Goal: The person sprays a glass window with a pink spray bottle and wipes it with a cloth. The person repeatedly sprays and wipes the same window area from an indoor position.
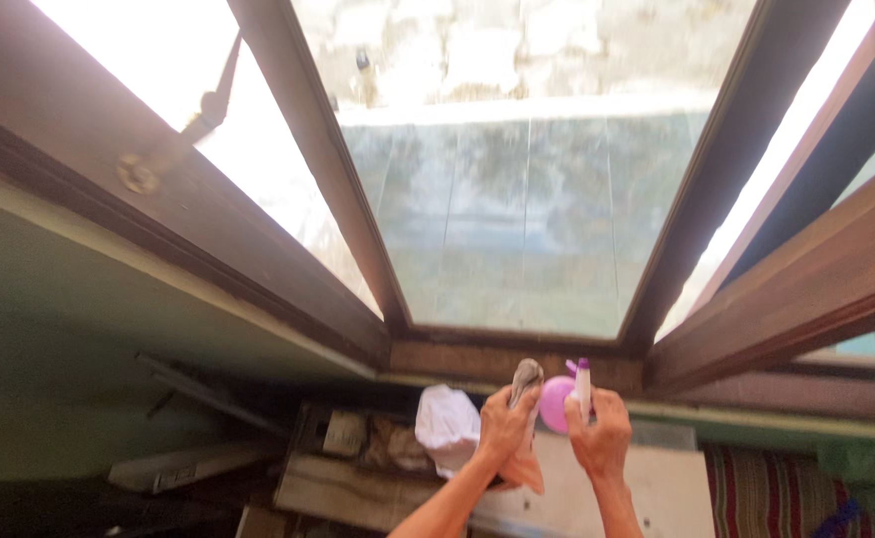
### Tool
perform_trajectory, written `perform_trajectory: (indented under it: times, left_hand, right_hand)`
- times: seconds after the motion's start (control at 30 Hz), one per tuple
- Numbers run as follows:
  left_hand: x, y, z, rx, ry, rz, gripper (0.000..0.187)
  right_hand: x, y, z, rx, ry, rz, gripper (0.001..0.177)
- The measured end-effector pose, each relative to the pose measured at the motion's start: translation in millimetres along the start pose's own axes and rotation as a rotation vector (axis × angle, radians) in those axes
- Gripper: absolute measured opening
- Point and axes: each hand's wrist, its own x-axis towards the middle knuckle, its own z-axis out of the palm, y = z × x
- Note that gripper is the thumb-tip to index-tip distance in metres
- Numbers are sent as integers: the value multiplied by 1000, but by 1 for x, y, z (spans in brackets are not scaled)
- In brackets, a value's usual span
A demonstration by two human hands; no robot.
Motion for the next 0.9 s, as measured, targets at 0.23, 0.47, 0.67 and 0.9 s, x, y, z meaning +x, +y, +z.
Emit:
perform_trajectory:
  times: [0.23,0.47,0.67,0.9]
  left_hand:
    - [6,63,-35,-532,-226,-99,42]
    - [13,115,-72,-736,-398,-128,48]
    - [23,166,-109,-745,-407,5,51]
    - [56,259,-159,-651,-390,217,57]
  right_hand:
    - [35,-87,-34,185,226,-237,26]
    - [82,-144,-39,158,168,-210,29]
    - [123,-222,-54,26,143,-470,40]
    - [209,-303,-77,161,182,-640,41]
